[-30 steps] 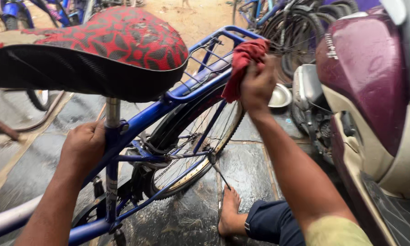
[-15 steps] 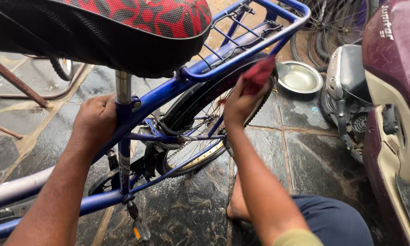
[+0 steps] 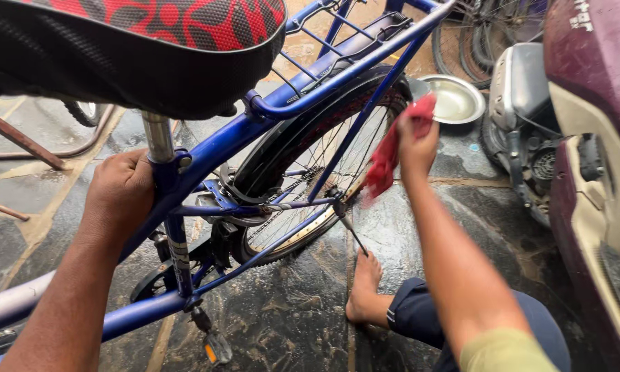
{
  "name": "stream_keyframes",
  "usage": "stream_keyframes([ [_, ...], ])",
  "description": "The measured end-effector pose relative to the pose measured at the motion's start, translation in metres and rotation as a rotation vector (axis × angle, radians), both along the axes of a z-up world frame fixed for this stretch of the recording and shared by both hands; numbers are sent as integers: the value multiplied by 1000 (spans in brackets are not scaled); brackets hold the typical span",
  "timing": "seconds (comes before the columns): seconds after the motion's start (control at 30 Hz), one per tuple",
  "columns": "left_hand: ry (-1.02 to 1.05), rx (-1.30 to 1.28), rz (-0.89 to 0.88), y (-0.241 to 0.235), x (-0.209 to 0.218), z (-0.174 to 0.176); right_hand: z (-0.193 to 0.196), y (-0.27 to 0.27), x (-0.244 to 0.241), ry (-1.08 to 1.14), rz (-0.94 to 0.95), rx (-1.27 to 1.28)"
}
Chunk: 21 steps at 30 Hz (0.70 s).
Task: The person wipes the frame and rear rack of a blue bicycle using a red cloth. They clean around the seat post, chainstay, and rear wheel area while sitting on the floor.
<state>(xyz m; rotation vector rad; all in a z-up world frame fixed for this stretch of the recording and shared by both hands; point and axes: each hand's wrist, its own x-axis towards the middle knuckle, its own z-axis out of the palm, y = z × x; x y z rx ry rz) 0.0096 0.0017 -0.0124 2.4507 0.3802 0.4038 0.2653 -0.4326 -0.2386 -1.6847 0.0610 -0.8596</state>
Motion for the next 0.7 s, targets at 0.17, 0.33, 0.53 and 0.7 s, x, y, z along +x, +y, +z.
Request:
stream_keyframes([
  [0.17, -35, 68, -4, 5, 1, -5, 14, 30, 73, 66, -31, 54],
  [0.33, -31, 66, -9, 8, 6, -8, -88, 90, -17, 293, 34, 40],
  [0.53, -72, 55, -46, 11, 2, -8, -160, 70, -81, 657, -9, -397],
  [0.7, -112, 79, -74, 8, 3, -6, -111, 62, -83, 312, -75, -457],
])
